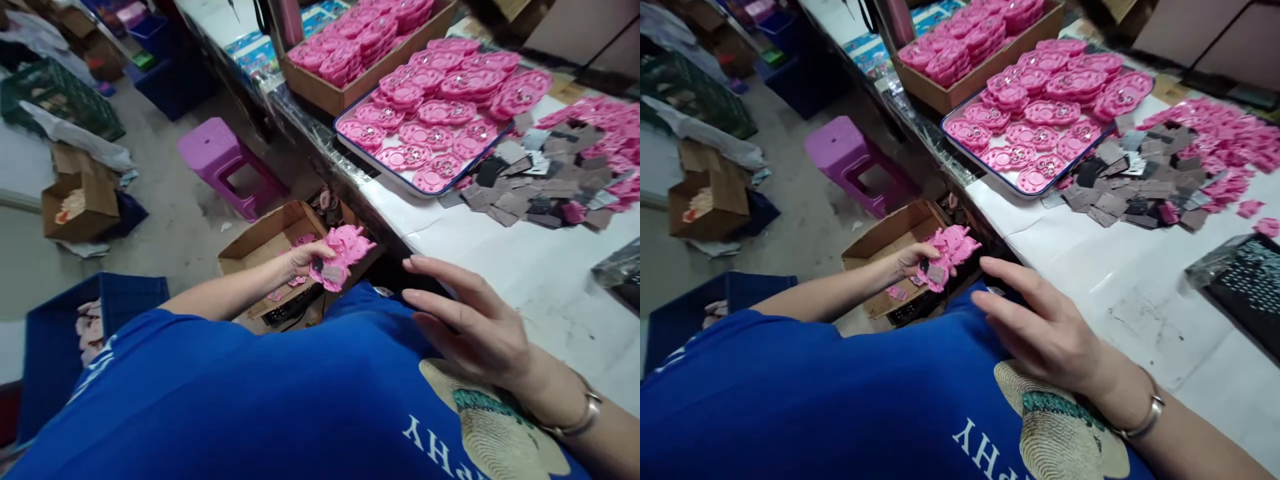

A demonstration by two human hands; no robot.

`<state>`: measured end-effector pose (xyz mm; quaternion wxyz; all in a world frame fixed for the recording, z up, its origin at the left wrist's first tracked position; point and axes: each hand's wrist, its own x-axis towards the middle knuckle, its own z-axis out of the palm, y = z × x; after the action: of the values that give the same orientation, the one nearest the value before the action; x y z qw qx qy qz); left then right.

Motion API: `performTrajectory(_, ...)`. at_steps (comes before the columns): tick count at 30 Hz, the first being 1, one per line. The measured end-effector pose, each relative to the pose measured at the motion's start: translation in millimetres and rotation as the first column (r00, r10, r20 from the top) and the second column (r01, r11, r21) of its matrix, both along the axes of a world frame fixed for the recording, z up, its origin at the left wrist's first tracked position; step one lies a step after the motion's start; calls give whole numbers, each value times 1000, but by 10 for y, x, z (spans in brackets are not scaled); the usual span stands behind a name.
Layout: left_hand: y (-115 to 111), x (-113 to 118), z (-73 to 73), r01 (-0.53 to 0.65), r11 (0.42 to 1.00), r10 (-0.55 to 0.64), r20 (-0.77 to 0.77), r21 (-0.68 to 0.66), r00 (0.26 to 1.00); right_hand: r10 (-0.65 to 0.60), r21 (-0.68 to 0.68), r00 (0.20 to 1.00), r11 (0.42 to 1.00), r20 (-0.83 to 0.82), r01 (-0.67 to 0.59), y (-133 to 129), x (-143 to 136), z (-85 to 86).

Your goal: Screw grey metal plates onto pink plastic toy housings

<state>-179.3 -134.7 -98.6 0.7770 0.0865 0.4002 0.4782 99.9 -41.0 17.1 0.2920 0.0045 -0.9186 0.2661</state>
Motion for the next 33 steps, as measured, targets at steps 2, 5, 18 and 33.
performTrajectory(2,-112,-322,-193,-57,995,42,-180,-77,983,-57,21,997,998,57,55,36,124,-53)
performTrajectory(5,-308,-690,-464,-116,967,5,-440,-226,898,-127,70,983,990,129,118,68,316,-134)
performTrajectory(18,176,-1024,-199,-422,895,179,-983,143,47,-329,160,925,940,190,302,255,476,-51)
performTrajectory(33,1745,-334,1329,683,677,576,-776,276,-258,-736,425,523,676,429,602,1482,-592,350)
